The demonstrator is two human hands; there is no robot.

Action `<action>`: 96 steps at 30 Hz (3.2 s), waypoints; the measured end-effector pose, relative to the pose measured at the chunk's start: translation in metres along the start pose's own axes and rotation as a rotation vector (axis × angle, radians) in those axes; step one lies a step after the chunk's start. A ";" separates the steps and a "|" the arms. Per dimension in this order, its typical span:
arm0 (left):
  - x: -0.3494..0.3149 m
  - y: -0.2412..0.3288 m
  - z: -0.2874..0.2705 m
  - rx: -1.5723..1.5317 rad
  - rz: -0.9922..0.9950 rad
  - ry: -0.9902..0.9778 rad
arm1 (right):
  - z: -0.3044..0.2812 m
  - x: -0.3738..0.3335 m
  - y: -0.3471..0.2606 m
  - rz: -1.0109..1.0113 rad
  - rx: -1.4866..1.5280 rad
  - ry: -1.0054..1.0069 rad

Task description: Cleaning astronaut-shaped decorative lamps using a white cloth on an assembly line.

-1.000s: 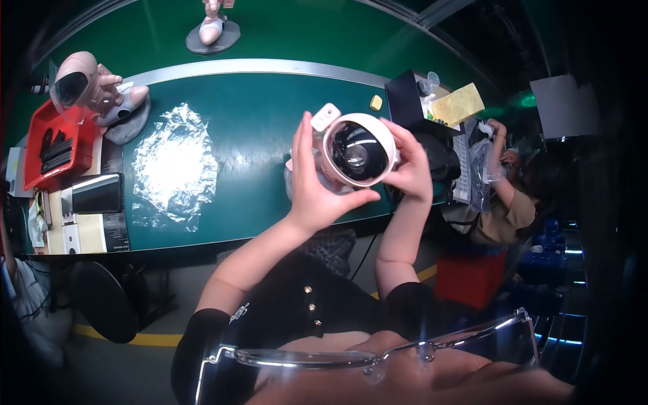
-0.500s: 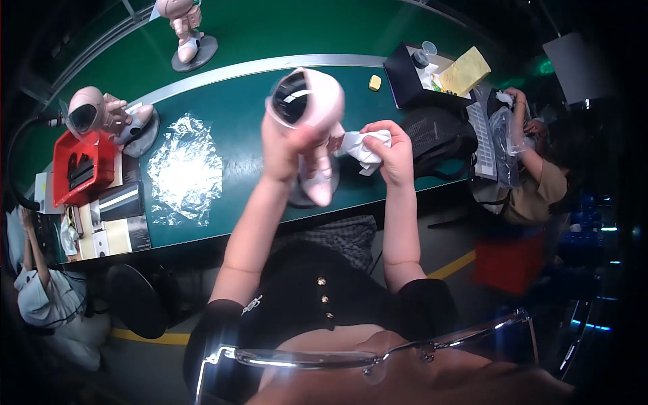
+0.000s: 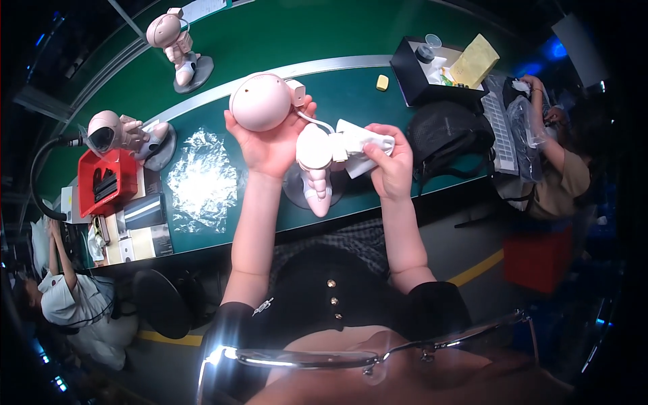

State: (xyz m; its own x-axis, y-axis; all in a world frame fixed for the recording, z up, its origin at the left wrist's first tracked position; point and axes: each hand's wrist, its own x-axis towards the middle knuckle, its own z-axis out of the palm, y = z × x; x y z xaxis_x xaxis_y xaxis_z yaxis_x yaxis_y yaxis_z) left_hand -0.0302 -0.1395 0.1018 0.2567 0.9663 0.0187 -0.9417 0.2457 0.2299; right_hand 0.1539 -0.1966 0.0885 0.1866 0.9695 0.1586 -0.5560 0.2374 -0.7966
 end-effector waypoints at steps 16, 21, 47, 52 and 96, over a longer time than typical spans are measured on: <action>-0.002 0.000 0.000 0.191 0.083 -0.180 | 0.035 0.006 -0.018 -0.377 -1.008 -0.351; -0.017 -0.008 -0.006 0.708 0.184 -0.122 | -0.007 0.014 0.005 0.017 -0.450 0.005; -0.024 -0.017 -0.026 0.871 0.149 -0.181 | 0.011 -0.038 0.043 -0.182 -0.600 0.045; -0.016 -0.006 -0.075 0.765 0.127 -0.132 | -0.004 -0.061 0.077 -0.461 -0.925 -0.119; -0.024 -0.003 -0.055 1.150 0.594 -0.191 | -0.026 -0.043 0.007 -0.770 -1.464 -0.737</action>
State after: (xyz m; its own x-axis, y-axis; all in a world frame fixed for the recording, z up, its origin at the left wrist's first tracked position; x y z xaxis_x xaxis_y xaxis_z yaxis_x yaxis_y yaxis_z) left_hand -0.0453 -0.1589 0.0470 -0.0151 0.8545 0.5192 -0.2222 -0.5091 0.8315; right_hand 0.1633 -0.2386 0.0610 -0.5549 0.6019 0.5743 0.6338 0.7530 -0.1769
